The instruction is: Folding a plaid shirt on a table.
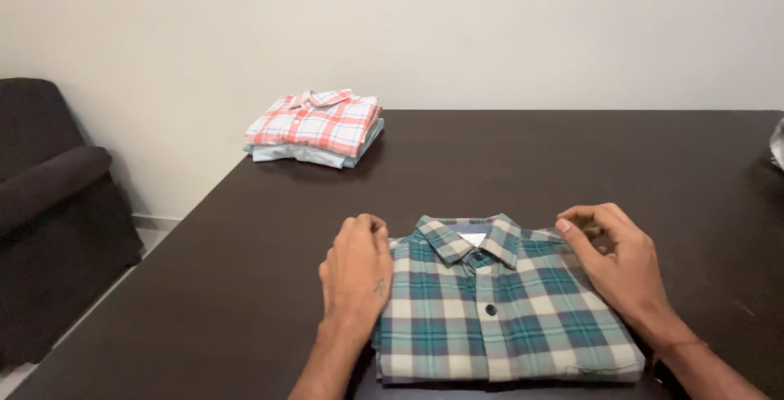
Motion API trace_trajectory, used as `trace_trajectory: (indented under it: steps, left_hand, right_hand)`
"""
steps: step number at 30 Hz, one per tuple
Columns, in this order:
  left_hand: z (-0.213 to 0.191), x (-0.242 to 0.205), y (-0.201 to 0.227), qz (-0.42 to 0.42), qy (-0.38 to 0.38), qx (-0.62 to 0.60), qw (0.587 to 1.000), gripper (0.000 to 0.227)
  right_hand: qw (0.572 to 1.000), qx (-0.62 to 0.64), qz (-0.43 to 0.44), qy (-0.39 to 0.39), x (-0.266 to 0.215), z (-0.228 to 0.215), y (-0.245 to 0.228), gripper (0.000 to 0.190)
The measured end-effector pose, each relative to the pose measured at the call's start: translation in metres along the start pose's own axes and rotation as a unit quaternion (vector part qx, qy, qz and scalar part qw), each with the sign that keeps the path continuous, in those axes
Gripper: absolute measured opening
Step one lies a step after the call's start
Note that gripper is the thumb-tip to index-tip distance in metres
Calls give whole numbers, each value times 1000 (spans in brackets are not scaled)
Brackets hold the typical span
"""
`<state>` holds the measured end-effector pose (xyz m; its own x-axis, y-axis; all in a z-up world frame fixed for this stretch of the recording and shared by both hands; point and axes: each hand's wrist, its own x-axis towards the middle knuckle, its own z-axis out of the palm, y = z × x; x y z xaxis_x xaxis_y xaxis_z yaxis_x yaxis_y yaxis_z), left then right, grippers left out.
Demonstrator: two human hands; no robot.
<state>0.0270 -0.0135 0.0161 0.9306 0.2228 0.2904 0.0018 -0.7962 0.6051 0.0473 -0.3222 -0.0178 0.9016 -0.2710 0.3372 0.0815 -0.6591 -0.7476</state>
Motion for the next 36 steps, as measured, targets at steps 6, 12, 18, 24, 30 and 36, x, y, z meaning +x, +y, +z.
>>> trace_trajectory:
  steps: [6, 12, 18, 24, 30, 36]
  left_hand:
    - [-5, -32, 26, 41, -42, 67, 996, 31]
    - [25, -47, 14, 104, -91, 173, 975, 47]
    - [46, -54, 19, 171, -17, 271, 947, 62]
    - [60, -84, 34, 245, 12, 71, 967, 70]
    - [56, -83, 22, 267, -19, 9, 963, 89]
    - [66, -63, 24, 256, -35, -8, 966, 101]
  right_hand:
    - [992, -50, -43, -104, -5, -1, -8, 32]
    - [979, -131, -100, -116, -4, 1, 7, 35]
    - [968, -178, -160, -76, -10, -8, 8, 39]
    - [960, -146, -233, -46, -47, 7, -14, 46]
    - [910, -263, -309, -86, -64, 30, 1, 60]
    - [907, -300, -279, -97, -44, 34, -6, 69]
